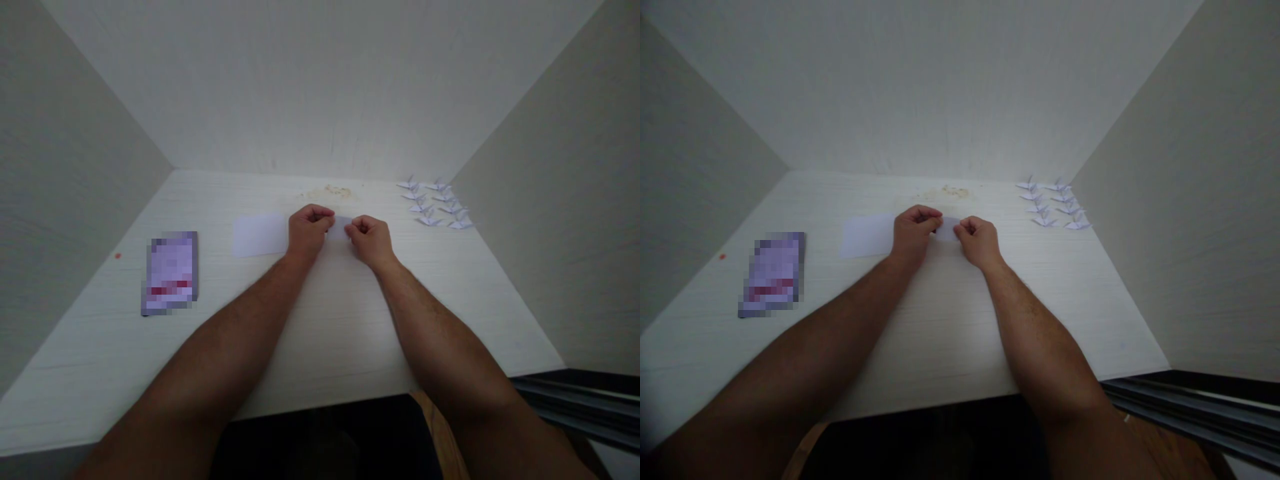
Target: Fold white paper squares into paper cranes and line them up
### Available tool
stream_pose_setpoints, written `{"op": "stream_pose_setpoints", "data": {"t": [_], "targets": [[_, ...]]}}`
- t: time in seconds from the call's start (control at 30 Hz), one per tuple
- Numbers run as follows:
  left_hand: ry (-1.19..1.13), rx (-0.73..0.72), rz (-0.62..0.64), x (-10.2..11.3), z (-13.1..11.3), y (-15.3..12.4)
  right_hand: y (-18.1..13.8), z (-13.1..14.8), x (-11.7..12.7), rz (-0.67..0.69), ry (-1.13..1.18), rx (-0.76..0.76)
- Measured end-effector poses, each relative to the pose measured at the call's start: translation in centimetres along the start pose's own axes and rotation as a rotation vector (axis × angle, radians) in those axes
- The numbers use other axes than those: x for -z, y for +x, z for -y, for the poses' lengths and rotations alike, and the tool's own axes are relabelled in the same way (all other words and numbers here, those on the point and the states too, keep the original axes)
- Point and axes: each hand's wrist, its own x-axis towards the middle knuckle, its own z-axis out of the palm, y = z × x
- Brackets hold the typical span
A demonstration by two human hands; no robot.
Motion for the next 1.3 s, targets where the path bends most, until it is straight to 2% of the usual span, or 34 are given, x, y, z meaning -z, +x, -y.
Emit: {"op": "stream_pose_setpoints", "data": {"t": [0.4, 0.57, 0.67, 0.83, 1.1, 1.3], "targets": [[-0.05, -0.006, -0.01, -0.1, -0.1, 0.0, 0.0, 0.1, -0.1, -0.001, 0.033, 0.004], [-0.073, 0.014, 0.043, -0.1, 0.0, 0.1, -0.1, 0.0, -0.2, -0.192, 0.052, 0.035], [-0.068, 0.014, 0.073, -0.2, -0.2, -0.1, -0.2, -0.1, -0.2, -0.242, -0.03, 0.084], [-0.053, -0.005, 0.094, -0.3, -0.5, -0.3, -0.2, -0.3, -0.3, -0.226, -0.072, 0.194], [-0.012, -0.039, 0.104, -0.2, -0.4, -0.2, 0.0, -0.4, -0.4, -0.16, 0.018, 0.167], [-0.139, -0.034, 0.177, -0.2, -0.1, -0.3, 0.2, -0.9, -0.4, -0.143, -0.001, 0.193]]}}
